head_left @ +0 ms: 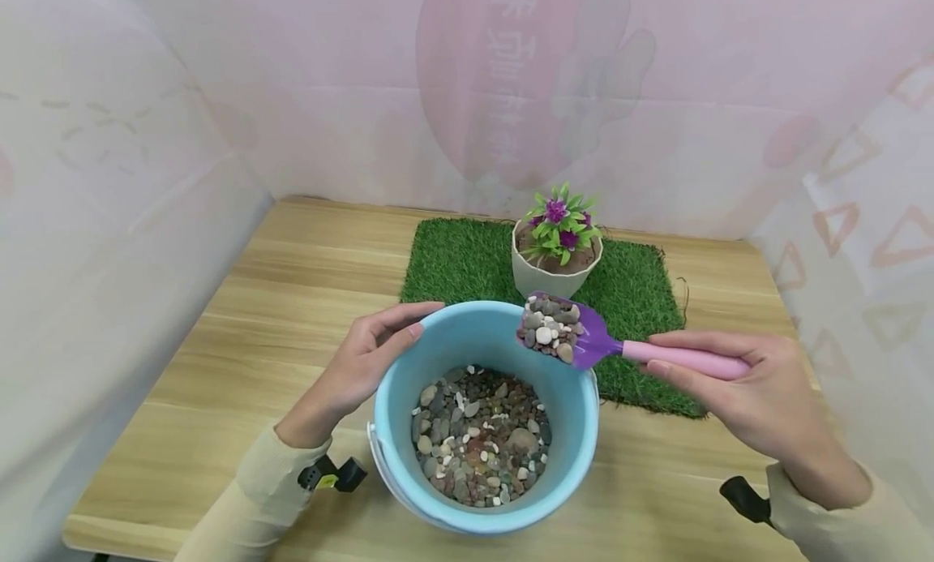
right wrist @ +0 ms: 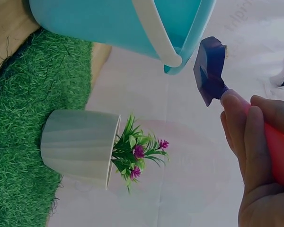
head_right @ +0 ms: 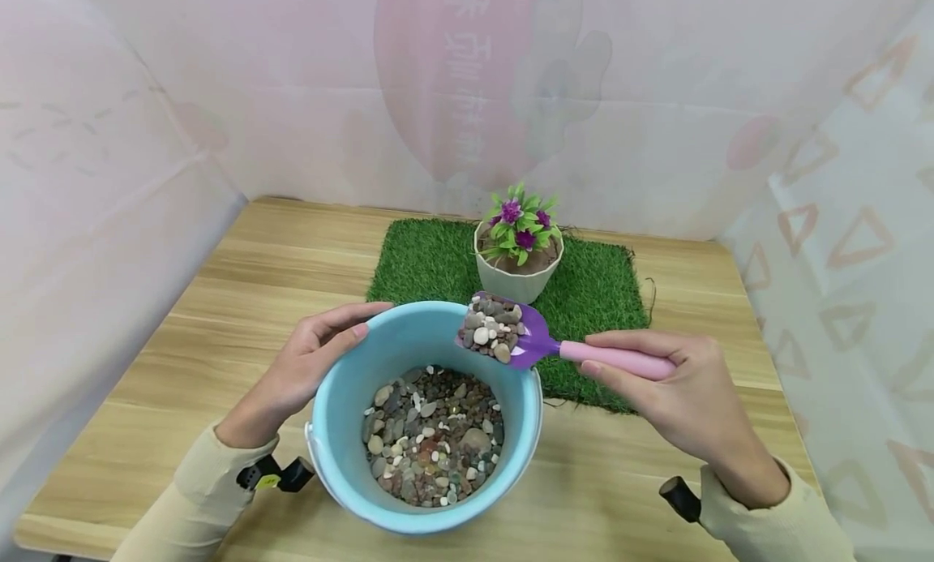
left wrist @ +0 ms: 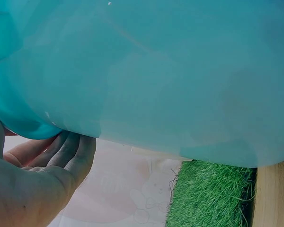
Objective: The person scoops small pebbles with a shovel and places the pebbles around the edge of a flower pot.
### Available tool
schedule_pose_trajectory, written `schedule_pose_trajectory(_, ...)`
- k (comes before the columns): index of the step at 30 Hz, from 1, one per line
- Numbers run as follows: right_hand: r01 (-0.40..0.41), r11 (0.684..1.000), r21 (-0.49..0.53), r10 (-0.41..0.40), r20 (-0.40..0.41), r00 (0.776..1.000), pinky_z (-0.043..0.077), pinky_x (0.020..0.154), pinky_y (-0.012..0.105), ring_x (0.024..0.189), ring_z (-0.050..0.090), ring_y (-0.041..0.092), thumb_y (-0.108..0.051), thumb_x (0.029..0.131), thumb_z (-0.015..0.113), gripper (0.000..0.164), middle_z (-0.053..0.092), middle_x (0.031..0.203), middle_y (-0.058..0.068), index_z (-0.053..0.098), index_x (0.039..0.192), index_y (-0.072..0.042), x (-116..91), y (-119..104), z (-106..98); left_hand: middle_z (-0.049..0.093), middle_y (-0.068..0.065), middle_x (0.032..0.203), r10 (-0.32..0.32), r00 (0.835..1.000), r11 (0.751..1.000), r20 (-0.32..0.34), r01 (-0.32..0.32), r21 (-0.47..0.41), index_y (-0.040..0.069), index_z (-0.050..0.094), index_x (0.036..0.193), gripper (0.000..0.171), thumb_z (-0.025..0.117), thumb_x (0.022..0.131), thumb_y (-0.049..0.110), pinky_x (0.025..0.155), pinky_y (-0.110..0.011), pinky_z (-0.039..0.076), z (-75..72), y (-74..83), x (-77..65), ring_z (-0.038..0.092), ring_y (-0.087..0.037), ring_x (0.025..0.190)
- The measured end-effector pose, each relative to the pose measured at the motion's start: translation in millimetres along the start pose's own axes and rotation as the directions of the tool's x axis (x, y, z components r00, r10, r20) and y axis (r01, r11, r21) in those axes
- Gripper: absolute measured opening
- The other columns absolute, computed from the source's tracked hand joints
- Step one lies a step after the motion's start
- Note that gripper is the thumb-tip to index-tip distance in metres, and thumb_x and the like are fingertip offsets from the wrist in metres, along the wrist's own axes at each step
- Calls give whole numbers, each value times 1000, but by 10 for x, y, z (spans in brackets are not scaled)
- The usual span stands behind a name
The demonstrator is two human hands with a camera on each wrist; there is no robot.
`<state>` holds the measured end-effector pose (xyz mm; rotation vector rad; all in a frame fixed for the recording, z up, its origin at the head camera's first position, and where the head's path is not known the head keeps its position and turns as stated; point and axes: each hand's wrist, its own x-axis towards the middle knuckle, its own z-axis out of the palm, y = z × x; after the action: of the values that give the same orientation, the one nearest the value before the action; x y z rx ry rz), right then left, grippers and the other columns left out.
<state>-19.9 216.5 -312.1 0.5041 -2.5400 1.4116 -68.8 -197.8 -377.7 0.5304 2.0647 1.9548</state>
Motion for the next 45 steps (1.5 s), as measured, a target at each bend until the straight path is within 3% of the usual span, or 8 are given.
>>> schedule_pose_trajectory(6,-53,998,-35,52,-32,998,37,33,26,64,72,2,1,83,88,31,83,97,-8,84,111,-13,-4,33,-29,63,-26,144,9,1000,1000,-5,-9,5,0,53,152,43,49,113,16,84,-55,69,-1,-7,15,71,-50,116)
schedule_pose_trajectory(13,-42,999,-28,42,-32,999,37,32,26,78,79,5,2,84,87,29,83,97,-7,83,111,-9,-3,96,-48,63,-26,144,6,1000,1000,3,-6,7,0,52,152,43,49,113,17,86,-54,69,-1,-13,13,72,-47,117)
schedule_pose_trajectory(20,-156,986,-54,153,-55,987,46,39,20,85,80,5,-12,87,88,22,83,93,-10,84,109,-17,-15,195,-32,63,-25,144,7,1000,1000,-1,-7,11,2,53,152,43,49,113,18,86,-53,69,-3,-7,1,73,-43,116)
schedule_pose_trajectory(23,-167,985,-49,164,-58,985,49,42,19,85,80,6,-13,88,87,21,83,92,-9,83,109,-16,-13,237,-27,63,-25,145,11,1000,1000,2,-11,13,2,53,152,43,49,113,18,87,-52,69,-1,-11,-2,73,-44,117)
schedule_pose_trajectory(29,-176,984,-25,174,-86,981,41,36,25,83,80,6,-12,89,86,21,83,92,-9,83,110,-13,-5,309,-40,63,-25,145,14,1000,1000,-3,-14,19,1,53,152,43,49,113,18,87,-52,69,-7,-20,5,72,-46,118)
schedule_pose_trajectory(36,-236,971,-31,232,-96,968,47,43,18,88,79,3,-12,92,84,25,83,92,-13,81,117,-10,5,400,-79,61,-29,146,35,999,999,-3,-35,22,-1,53,151,42,48,112,14,86,-53,69,-14,-37,22,74,-41,115)
schedule_pose_trajectory(39,-234,971,-54,226,-120,967,40,39,24,89,78,-2,-12,91,84,26,82,90,-16,81,117,-11,17,449,-89,61,-29,146,36,999,999,0,-36,21,-1,53,151,42,48,112,14,86,-53,69,-17,-39,22,74,-41,115)
schedule_pose_trajectory(45,-239,966,-97,224,-144,964,44,43,19,87,77,-5,-20,91,86,26,83,92,-6,82,116,-14,63,578,-105,61,-30,145,31,1000,999,2,-31,19,-1,52,152,43,49,112,15,84,-53,69,-24,-39,15,74,-43,114)
